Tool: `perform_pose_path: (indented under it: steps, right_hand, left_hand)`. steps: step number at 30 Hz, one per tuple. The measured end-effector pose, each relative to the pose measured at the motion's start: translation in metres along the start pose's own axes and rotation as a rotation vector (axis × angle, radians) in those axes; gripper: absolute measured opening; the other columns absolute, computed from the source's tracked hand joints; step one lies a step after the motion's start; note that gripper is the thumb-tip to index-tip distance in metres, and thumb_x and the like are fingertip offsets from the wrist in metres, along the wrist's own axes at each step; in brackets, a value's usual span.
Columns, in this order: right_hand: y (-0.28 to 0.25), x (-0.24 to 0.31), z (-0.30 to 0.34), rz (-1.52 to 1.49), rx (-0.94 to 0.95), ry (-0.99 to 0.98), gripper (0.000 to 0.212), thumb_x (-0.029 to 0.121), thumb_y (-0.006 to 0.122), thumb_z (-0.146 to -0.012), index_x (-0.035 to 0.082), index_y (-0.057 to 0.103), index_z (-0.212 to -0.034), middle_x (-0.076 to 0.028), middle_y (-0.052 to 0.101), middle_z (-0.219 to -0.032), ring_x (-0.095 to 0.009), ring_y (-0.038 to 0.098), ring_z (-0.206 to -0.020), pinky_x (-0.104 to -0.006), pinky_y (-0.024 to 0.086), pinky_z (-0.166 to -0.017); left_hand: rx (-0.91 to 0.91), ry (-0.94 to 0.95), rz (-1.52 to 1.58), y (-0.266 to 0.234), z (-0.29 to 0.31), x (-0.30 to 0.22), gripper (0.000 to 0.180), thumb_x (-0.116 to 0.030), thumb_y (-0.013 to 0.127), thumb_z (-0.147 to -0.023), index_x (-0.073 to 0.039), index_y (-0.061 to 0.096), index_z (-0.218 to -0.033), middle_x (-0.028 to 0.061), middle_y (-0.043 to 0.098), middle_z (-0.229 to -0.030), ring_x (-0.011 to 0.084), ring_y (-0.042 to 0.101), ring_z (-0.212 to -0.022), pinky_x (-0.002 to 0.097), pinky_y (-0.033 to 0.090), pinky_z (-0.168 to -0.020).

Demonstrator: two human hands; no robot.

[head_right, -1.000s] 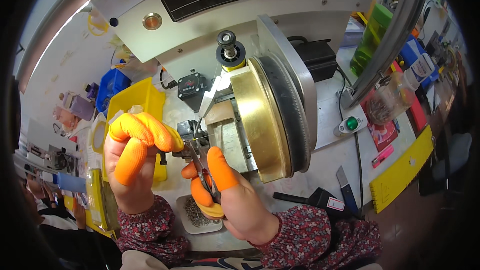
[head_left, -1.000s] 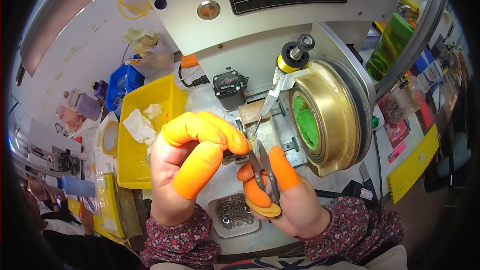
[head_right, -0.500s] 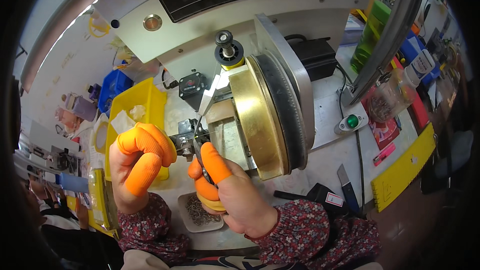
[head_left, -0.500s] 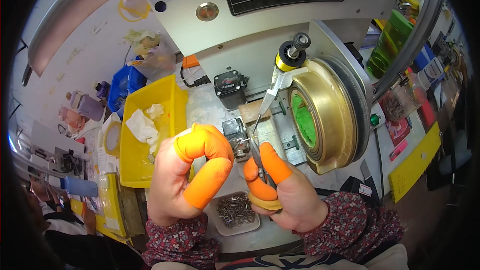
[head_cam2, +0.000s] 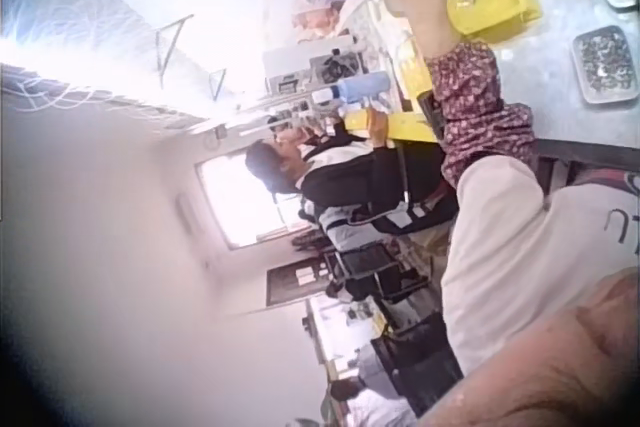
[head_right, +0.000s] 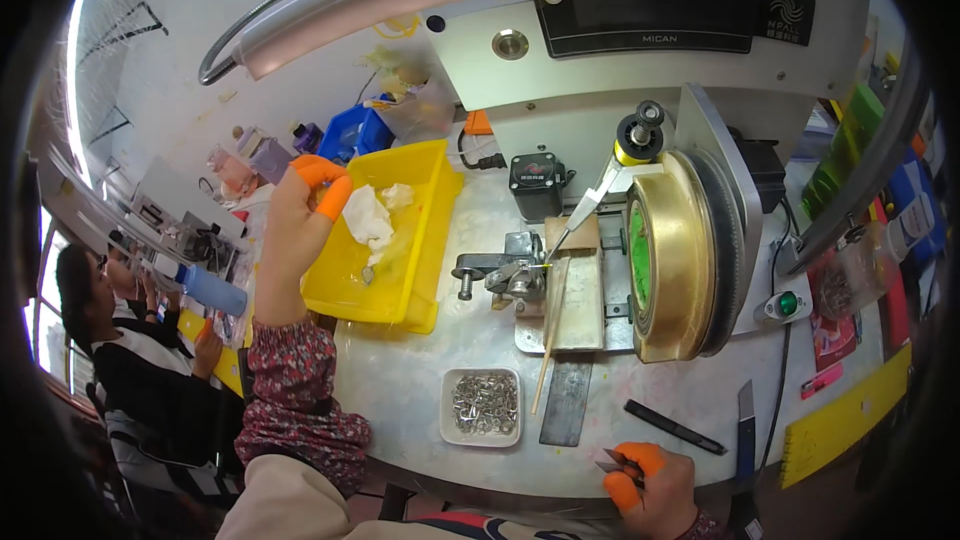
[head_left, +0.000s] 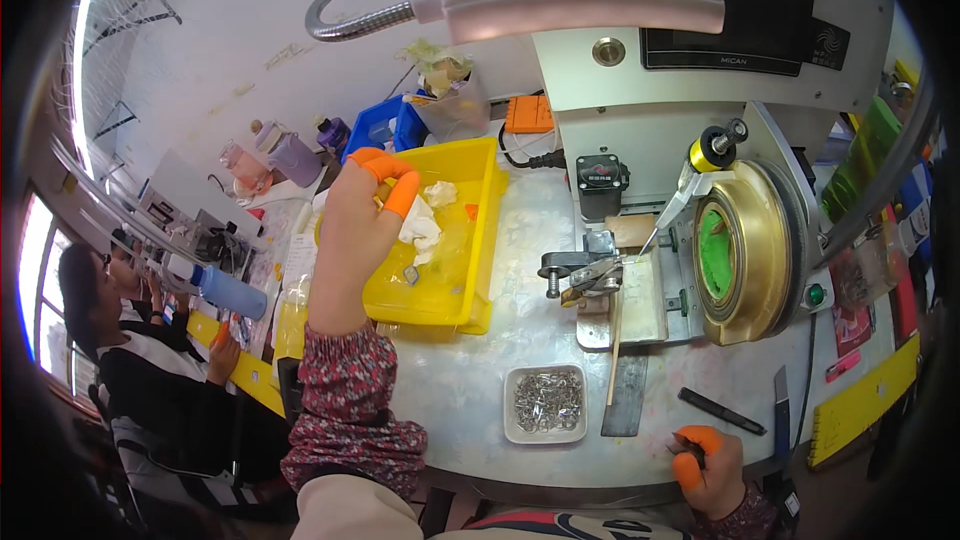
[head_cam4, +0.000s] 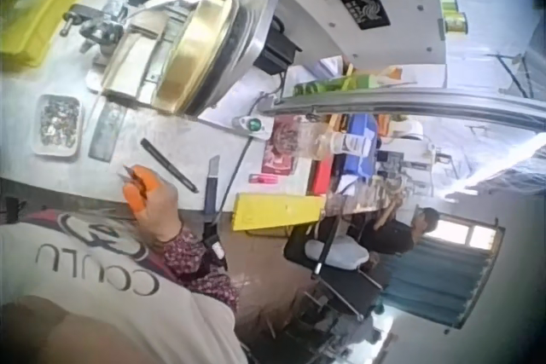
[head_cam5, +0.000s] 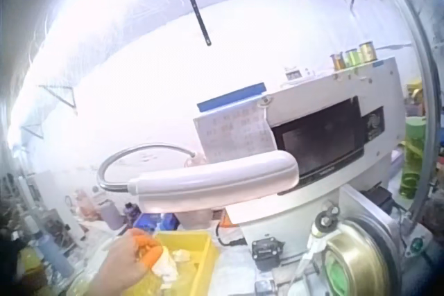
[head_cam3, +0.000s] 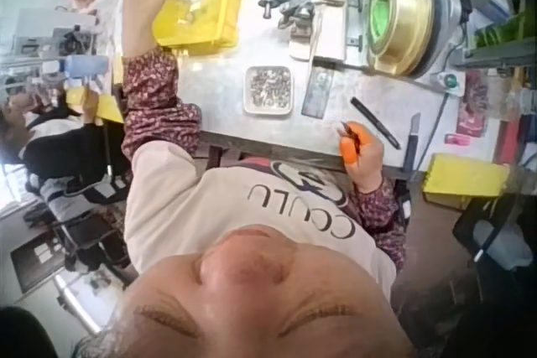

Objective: Polishing and finishing small metal components using a grinding machine.

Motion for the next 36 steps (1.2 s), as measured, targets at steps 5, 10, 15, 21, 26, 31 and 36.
perform_pose_path:
  steps: [5, 10, 15, 21, 26, 31, 36]
  right_hand:
    - [-0.005, 0.004, 0.003, -0.046, -0.083, -0.007, 0.033, 0.03, 0.057, -0.078, -0.002, 0.055, -0.081, -0.012, 0.055, -0.062, -0.022, 0.054, -0.051, -0.0282, 0.041, -0.049]
    - [-0.001, 0.002, 0.001, -0.064, 0.025, -0.026, 0.032, 0.029, 0.058, -0.077, -0.002, 0.056, -0.081, -0.013, 0.055, -0.063, -0.021, 0.054, -0.052, -0.0267, 0.04, -0.048]
    - [0.002, 0.002, 0.003, -0.08, -0.01, -0.038, 0.033, 0.031, 0.058, -0.077, -0.002, 0.056, -0.083, -0.012, 0.056, -0.064, -0.021, 0.053, -0.052, -0.0267, 0.04, -0.049]
    - [-0.002, 0.001, 0.015, 0.033, -0.098, -0.026, 0.033, 0.031, 0.058, -0.078, -0.001, 0.056, -0.085, -0.012, 0.055, -0.071, -0.023, 0.052, -0.062, -0.0307, 0.04, -0.058]
    - [0.002, 0.005, 0.012, 0.016, 0.016, -0.006, 0.031, 0.03, 0.057, -0.078, -0.001, 0.056, -0.086, -0.011, 0.055, -0.074, -0.022, 0.051, -0.063, -0.0305, 0.039, -0.058]
    - [0.001, 0.004, 0.01, 0.035, -0.011, -0.002, 0.029, 0.028, 0.056, -0.078, 0.0, 0.056, -0.087, -0.011, 0.055, -0.076, -0.022, 0.049, -0.063, -0.03, 0.039, -0.06]
    - [0.001, 0.002, 0.01, -0.036, 0.053, 0.097, 0.03, 0.027, 0.057, -0.078, 0.0, 0.056, -0.09, -0.011, 0.055, -0.079, -0.022, 0.049, -0.069, -0.0309, 0.038, -0.065]
  left_hand:
    - [0.346, -0.156, -0.371, 0.01, 0.006, 0.059, 0.024, -0.016, 0.052, -0.08, -0.004, 0.058, -0.1, 0.0187, 0.059, -0.089, 0.03, 0.057, -0.082, 0.0365, 0.044, -0.07]
    - [0.536, -0.197, -0.438, 0.007, 0.02, 0.073, 0.031, -0.017, 0.048, -0.082, -0.005, 0.054, -0.109, 0.0192, 0.058, -0.099, 0.0313, 0.055, -0.091, 0.0381, 0.043, -0.079]
    - [0.499, -0.054, -0.426, -0.025, 0.033, 0.049, 0.032, -0.016, 0.048, -0.082, -0.002, 0.052, -0.11, 0.0182, 0.051, -0.114, 0.0312, 0.051, -0.1, 0.0363, 0.04, -0.084]
    - [0.129, -0.039, -0.561, -0.107, 0.082, 0.062, 0.032, -0.012, 0.05, -0.08, 0.001, 0.051, -0.11, 0.0175, 0.049, -0.119, 0.0328, 0.048, -0.105, 0.0394, 0.037, -0.088]
    - [0.193, -0.172, -0.569, -0.11, 0.17, 0.123, 0.031, -0.012, 0.051, -0.079, -0.002, 0.052, -0.109, 0.0173, 0.056, -0.106, 0.0344, 0.052, -0.096, 0.0391, 0.041, -0.082]
    - [0.162, -0.15, -0.734, -0.123, 0.138, 0.08, 0.023, 0.001, 0.05, -0.071, -0.006, 0.059, -0.091, 0.015, 0.058, -0.095, 0.0327, 0.055, -0.085, 0.0371, 0.044, -0.072]
    - [0.124, -0.247, -0.719, -0.127, 0.151, 0.075, 0.02, 0.006, 0.051, -0.064, -0.007, 0.06, -0.076, 0.0134, 0.057, -0.084, 0.0322, 0.055, -0.079, 0.0386, 0.044, -0.068]
Point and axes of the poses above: each hand's wrist, its own z-axis away from the middle knuckle, its own y-axis out of the palm, x = y × z, the point moved 6 cm from there along -z, towards the middle knuckle
